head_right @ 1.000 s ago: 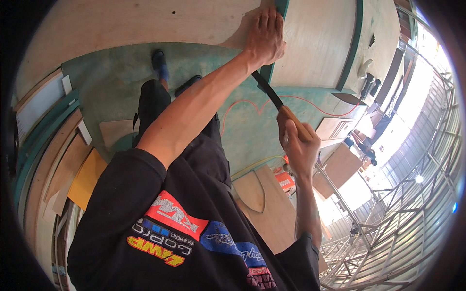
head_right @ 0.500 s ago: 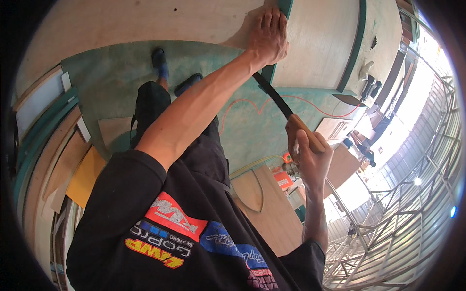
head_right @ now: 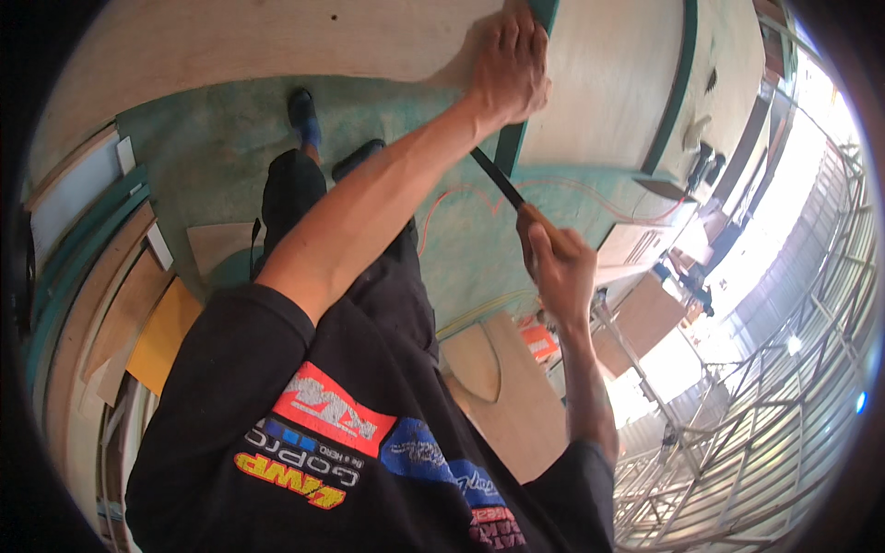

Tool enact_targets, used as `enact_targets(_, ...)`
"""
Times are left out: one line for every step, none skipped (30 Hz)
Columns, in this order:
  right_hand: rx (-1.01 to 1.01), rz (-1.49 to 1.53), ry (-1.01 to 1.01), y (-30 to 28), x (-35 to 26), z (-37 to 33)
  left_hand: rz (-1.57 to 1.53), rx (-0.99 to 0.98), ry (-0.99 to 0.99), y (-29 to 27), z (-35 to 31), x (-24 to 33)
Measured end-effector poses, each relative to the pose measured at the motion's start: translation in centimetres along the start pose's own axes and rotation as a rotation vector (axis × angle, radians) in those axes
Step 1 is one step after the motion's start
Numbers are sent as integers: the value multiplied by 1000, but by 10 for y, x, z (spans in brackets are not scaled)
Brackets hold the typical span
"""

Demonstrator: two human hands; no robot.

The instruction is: The person cleans a wood component, secures it to a large wooden board using a nail gun, and then cuts the board along the edge of the component with a hand saw.

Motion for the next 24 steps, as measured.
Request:
enact_targets(40,-88,-86,-10,-7,-8,-15,6,0,2,1,0)
enact_targets(42,10,-52,-26,-9,-12,-38,1,9,4,-2,4)
enact_targets(44,102,2,-43,-15,-21,-24,-12,-9,5,-7,3)
enact_targets(-8,209,86,-50,-24,-27,-3,-16,-28,7,-7,-4)
enact_targets(-1,166,89,-57,-32,-30,16,-6,-44,7,-2,-9)
enact_targets(-1,188,105,-57,-31,-30,-8,-2,-31,8,-1,-10)
enact_targets(-3,210,118,-56,-30,-29,-25,-14,-25,9,3,-8)
enact_targets(-18,200,118,-53,-27,-29,-45,-36,-16,10,1,-5)
enact_targets(-35,189,116,-49,-24,-28,-64,-58,-9,12,0,-3)
enact_targets(-53,177,114,-45,-21,-26,-54,-46,-4,10,0,-1)
enact_targets(-28,153,94,-40,-17,-23,-43,-36,2,8,0,1)
enact_targets(-3,128,71,-33,-12,-18,-31,-23,7,7,0,3)
enact_targets(23,103,48,-27,-12,-15,-16,-17,-2,6,-1,3)
enact_targets(11,129,47,-21,-17,-12,3,-10,-16,7,0,0)
enact_targets(6,143,74,-23,-21,-13,23,-2,-28,7,0,-3)
enact_targets(2,157,101,-26,-26,-17,14,4,-32,7,0,-4)
enact_targets(-3,171,129,-28,-28,-20,6,10,-35,7,-2,-5)
enact_targets(-27,166,129,-35,-24,-22,0,16,-39,6,-3,-5)
enact_targets(-16,132,93,-34,-26,-19,20,19,-39,6,-4,-7)
enact_targets(3,97,62,-32,-27,-19,33,25,-34,5,-4,-5)
enact_targets(26,65,32,-28,-28,-21,44,32,-24,4,-4,-2)
enact_targets(44,65,32,-16,-33,-16,16,14,-15,6,-4,-1)
enact_targets(37,86,37,-14,-30,-11,-10,0,-6,6,-2,-2)
enact_targets(30,107,41,-12,-24,-6,-36,-15,4,7,0,-2)
Point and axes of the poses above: each hand's wrist, its own z-axis towards the middle knuckle, its own y-axis out of the palm, x = y × z, the point moved 8 cm from there along z, towards the middle knuckle, and after that the axes turned 8 degrees about y, right-handed, at the moved point
